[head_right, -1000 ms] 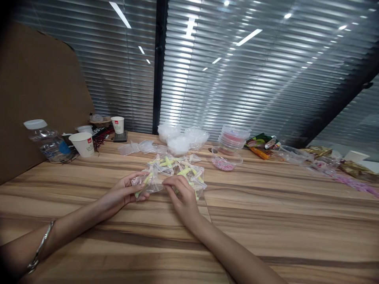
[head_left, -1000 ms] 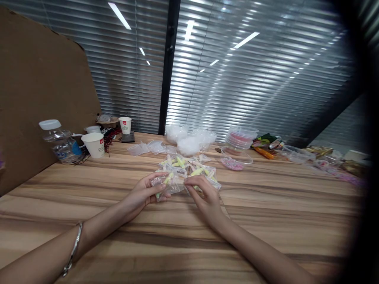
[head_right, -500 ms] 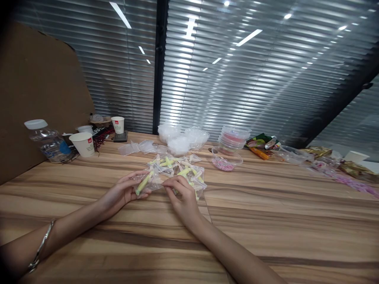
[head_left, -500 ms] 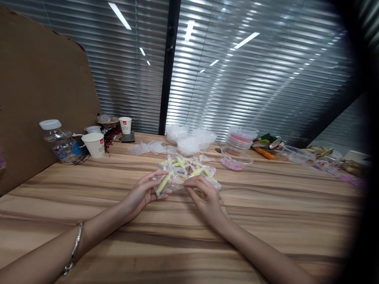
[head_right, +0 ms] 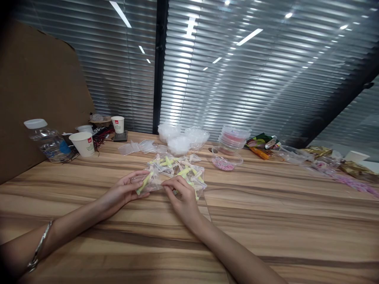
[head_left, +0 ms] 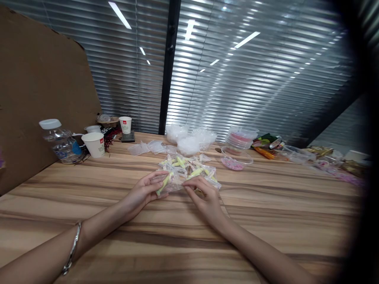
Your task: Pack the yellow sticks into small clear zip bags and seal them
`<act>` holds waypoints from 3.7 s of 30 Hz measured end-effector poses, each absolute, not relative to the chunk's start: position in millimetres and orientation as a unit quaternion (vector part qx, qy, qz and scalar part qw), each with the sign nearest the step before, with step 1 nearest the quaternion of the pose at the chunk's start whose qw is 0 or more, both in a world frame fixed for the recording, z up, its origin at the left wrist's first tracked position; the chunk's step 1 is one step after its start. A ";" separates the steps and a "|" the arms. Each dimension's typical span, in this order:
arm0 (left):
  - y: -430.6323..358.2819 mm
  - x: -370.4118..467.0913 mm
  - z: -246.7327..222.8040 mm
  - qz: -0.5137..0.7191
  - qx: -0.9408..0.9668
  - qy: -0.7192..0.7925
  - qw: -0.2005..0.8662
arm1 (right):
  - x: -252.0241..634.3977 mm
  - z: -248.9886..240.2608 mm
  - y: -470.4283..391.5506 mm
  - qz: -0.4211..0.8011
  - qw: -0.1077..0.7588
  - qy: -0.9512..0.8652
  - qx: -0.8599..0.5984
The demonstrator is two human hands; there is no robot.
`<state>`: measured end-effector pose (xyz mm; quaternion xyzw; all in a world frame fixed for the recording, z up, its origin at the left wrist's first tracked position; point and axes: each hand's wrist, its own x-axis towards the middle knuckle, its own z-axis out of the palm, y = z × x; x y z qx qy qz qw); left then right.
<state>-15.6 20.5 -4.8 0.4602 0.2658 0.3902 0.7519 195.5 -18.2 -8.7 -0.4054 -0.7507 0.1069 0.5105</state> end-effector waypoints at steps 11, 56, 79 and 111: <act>23.3 -14.6 -10.0 0.375 0.511 0.256 0.730 | 196.0 -13.2 -12.9 0.169 0.469 -0.762 -0.414; 27.0 -14.5 -23.4 0.402 0.679 0.339 0.513 | 194.9 -19.0 -10.2 0.178 0.468 -0.757 -0.419; 28.9 -15.4 -27.0 0.368 0.725 0.366 0.452 | 192.1 -22.7 -7.4 0.326 0.435 -0.714 -0.442; 28.0 -17.5 -20.6 0.359 0.724 0.329 0.488 | 196.0 -25.7 -0.9 0.532 0.447 -0.588 -0.414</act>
